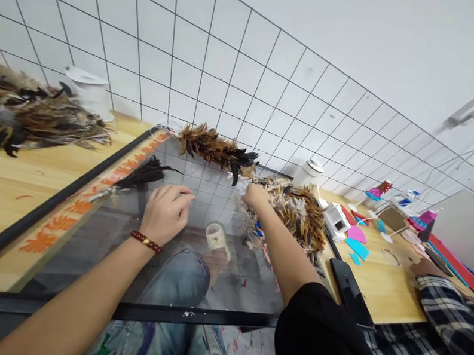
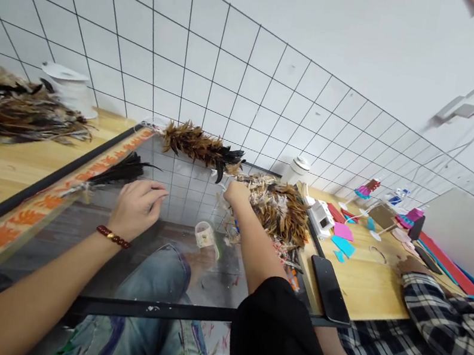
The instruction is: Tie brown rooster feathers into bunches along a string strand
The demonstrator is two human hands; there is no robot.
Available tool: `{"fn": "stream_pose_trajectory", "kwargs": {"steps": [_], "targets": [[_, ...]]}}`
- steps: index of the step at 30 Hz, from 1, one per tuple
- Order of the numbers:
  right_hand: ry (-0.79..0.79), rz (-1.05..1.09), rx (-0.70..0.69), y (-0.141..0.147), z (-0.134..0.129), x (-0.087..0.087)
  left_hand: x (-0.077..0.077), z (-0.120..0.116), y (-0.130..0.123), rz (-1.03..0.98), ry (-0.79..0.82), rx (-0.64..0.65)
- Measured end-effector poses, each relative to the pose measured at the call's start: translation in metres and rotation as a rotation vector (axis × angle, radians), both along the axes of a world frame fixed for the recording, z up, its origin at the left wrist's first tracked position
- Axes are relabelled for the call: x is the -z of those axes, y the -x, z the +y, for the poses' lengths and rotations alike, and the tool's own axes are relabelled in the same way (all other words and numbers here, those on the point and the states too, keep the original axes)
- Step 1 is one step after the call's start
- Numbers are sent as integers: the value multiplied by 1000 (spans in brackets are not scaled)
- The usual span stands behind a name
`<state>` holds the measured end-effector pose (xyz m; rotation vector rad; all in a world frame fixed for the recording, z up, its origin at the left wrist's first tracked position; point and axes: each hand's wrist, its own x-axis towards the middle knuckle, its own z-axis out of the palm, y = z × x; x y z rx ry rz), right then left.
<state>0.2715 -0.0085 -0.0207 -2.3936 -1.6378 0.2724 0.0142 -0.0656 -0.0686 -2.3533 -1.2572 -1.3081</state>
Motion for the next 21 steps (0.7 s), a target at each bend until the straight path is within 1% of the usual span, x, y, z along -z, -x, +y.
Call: {"fn": "stream_pose_trajectory", "kwargs": {"steps": [1,3,4,6,8,10,11,12,14,16,18,19,20,21], "targets": [[-13,38,-15,-1,3,-6,0,-1,-2,-15,12,-2],[-56,125,-48,-1,8,-24,-1,-5,-6,-26,35,9],[-80,158,-63,0,9,-35,-1,-8,-9,-6,43,47],[-134,301,-101,5,9,-57,-2,-15,-15,89,54,193],[-171,621,-160,16,5,-74,-1,-23,-22,209,70,363],[-143,1014,-233,34,0,-81,1,-29,-27,297,93,468],[-105,1163,-263,46,-2,-80,2,-32,-29,329,106,496],[-56,1248,-288,59,-5,-76,4,-34,-31,356,119,512],[35,1309,-318,89,-10,-61,6,-36,-32,408,144,530],[92,1290,-326,117,-13,-42,6,-36,-33,463,166,536],[153,1174,-386,138,-14,-23,5,-36,-32,523,187,545],[161,1057,-449,142,-12,-16,4,-36,-32,549,197,549],[139,889,-524,142,-8,-11,4,-36,-32,567,207,552],[85,679,-586,137,-3,-7,3,-36,-33,577,214,554]]}}
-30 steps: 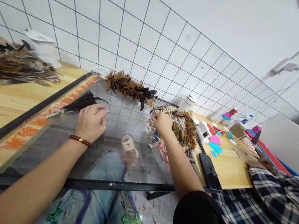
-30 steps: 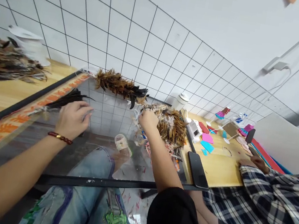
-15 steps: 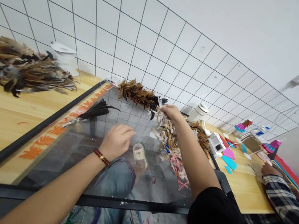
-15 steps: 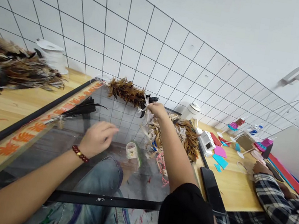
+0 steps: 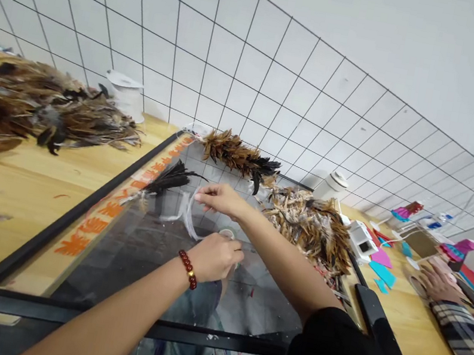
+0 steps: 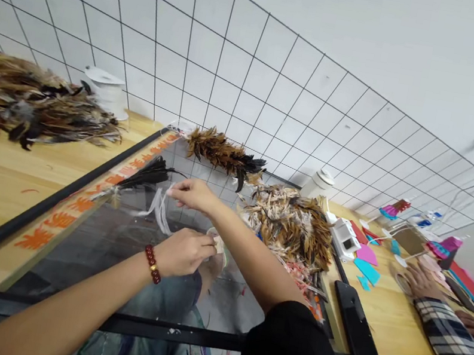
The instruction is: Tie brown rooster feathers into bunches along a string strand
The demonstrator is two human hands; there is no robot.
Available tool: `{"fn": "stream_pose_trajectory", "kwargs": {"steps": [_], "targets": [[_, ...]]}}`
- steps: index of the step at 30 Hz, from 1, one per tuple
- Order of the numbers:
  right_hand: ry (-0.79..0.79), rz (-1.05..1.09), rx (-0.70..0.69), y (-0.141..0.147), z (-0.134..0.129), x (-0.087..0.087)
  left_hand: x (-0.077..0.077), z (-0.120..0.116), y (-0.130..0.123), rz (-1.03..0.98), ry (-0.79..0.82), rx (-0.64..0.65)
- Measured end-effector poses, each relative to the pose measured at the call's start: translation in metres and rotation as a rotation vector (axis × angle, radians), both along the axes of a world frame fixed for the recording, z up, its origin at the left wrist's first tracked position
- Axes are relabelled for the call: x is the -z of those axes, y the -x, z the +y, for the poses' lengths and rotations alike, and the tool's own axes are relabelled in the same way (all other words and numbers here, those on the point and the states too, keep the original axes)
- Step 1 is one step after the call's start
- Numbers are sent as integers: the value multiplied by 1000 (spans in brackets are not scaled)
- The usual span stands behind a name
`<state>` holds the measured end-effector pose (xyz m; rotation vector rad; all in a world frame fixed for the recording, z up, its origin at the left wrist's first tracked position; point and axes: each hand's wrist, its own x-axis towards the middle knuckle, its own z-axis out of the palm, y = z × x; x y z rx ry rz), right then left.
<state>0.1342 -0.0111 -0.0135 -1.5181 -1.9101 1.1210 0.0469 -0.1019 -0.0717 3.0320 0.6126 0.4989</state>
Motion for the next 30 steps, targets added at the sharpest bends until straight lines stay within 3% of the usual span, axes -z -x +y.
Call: {"fn": "stream_pose_trajectory", "kwargs": {"steps": [3,5,7,11,14,19,22,27,30], "targets": [[-399,-614,108,-36,23,3,0,0,-1,-3,9,0],[-470,-951,210,-65,39,5,1,0,-3,8,15,10],[-453,-1118,223,-86,52,9,2,-1,-4,31,18,22],[-419,-1149,172,-100,65,14,0,-1,-4,8,-6,-12],[-457,-1121,182,-107,64,0,-8,2,1,-68,-27,-177],[-796,-589,349,-114,46,-40,-15,14,17,-83,0,-496],[-932,-508,196,-96,28,-37,-14,19,26,-77,23,-641],[-959,-820,-357,-47,7,16,-12,27,45,-96,13,-929],[-944,-967,-475,-34,-1,39,-10,34,58,-125,1,-1076]]}}
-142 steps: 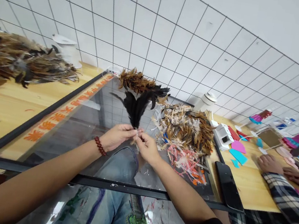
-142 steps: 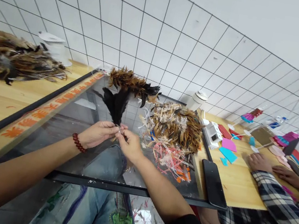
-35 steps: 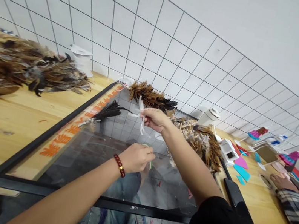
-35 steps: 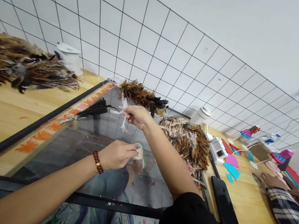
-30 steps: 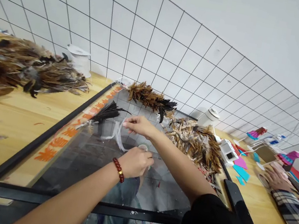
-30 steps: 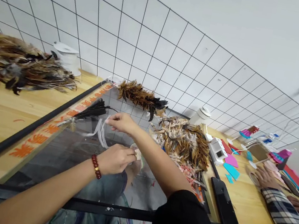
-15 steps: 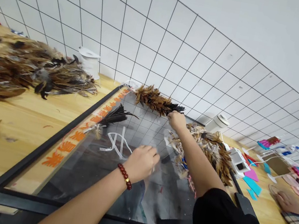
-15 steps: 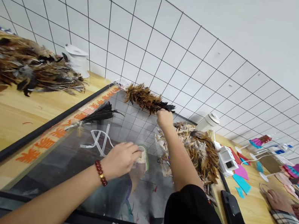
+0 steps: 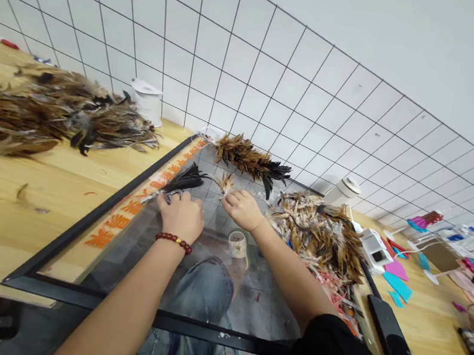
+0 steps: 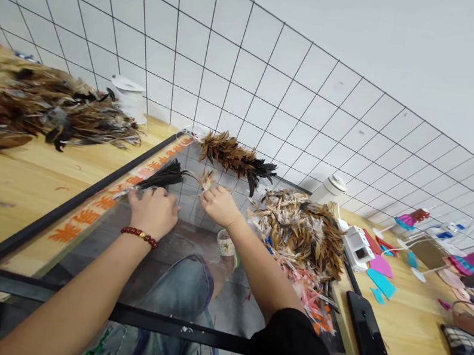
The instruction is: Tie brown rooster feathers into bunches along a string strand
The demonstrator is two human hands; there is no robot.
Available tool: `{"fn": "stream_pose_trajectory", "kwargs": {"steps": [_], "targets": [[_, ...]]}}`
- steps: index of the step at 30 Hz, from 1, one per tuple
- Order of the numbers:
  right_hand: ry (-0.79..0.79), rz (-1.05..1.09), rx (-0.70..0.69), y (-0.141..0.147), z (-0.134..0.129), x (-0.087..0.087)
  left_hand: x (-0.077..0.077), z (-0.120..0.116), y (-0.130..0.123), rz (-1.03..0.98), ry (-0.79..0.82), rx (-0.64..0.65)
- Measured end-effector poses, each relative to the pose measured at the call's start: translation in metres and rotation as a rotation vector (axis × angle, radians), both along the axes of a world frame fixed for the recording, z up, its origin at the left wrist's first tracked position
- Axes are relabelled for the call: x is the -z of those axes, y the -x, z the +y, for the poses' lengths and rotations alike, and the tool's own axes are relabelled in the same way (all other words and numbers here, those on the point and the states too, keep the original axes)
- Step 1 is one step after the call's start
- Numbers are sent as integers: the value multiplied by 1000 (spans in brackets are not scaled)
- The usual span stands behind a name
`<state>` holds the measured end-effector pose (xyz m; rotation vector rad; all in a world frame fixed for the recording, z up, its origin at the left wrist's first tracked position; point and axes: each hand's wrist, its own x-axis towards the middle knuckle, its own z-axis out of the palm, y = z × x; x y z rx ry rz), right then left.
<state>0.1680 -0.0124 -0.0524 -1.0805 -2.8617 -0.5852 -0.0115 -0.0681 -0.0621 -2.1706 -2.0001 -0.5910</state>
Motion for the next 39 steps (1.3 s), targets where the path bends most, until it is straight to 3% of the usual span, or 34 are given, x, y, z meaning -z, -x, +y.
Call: {"fn": "stream_pose_trajectory", "kwargs": {"steps": [3,6,8,10,12,16,23,27,30,32,35,37,39], "targets": [[-18,53,95,-8,-8,1,3,6,11,-44,-34,-107],[-12,326,401,-26,-9,-10,0,7,15,-94,-99,-158],[114,493,638,-35,-4,-15,-4,6,13,-128,-167,-139],[288,570,768,-35,6,-15,-8,4,9,-162,-233,-93],[335,584,760,-27,15,-9,-10,3,5,-183,-272,-38],[193,418,489,-11,28,-2,-6,2,0,-168,-248,46],[-71,222,177,-10,39,-22,0,2,-11,-146,-162,126],[5,130,81,-1,39,-18,5,1,-18,-124,-112,166],[6,231,191,-5,28,-16,7,1,-19,-93,-89,163],[6,368,393,-11,16,-18,5,2,-20,-84,-95,161],[179,457,686,-10,-4,-18,3,2,-22,-72,-111,191],[311,444,725,0,-15,-13,4,2,-23,-46,-101,220],[351,455,680,12,-22,-6,6,4,-23,-10,-72,230]]}}
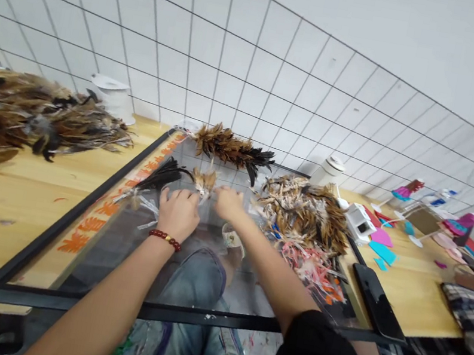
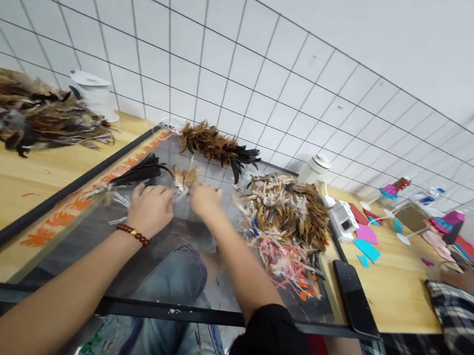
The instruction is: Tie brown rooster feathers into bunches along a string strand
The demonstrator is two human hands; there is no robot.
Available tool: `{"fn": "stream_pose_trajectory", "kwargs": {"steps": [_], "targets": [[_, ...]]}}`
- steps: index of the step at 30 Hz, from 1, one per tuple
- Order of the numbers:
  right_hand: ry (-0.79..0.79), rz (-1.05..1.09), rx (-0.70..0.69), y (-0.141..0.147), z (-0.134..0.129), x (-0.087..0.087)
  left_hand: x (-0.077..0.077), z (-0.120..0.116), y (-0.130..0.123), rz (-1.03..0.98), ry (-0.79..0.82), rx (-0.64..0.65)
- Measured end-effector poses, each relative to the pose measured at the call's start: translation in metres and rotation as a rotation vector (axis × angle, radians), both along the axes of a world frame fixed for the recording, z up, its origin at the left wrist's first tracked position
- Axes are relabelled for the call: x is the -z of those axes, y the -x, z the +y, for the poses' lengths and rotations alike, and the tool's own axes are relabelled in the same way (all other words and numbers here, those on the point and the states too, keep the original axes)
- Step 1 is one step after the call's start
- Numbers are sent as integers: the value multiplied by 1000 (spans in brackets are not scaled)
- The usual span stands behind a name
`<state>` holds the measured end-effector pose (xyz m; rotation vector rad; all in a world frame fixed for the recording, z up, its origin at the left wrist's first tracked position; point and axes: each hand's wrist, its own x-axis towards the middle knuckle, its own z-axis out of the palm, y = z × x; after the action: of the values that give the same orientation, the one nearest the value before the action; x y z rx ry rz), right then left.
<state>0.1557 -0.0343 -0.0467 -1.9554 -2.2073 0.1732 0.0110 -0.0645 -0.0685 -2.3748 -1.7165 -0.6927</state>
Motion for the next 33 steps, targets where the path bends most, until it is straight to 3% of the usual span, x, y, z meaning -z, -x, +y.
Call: {"fn": "stream_pose_trajectory", "kwargs": {"steps": [2,5,10,17,22,28,33], "targets": [[-27,33,-14,5,-2,4,2,2,2,30,37,-29],[-55,137,25,-10,-2,3,1,2,4,39,64,-82],[-5,283,196,-32,5,-2,-7,1,8,-38,-15,-105],[47,227,200,38,34,5,-1,13,34,-25,174,-349],[61,262,242,75,57,6,-6,24,51,71,213,-446],[-17,513,182,54,68,8,-16,35,67,97,209,-440],[-41,795,205,23,39,19,-20,17,38,61,69,-222]]}}
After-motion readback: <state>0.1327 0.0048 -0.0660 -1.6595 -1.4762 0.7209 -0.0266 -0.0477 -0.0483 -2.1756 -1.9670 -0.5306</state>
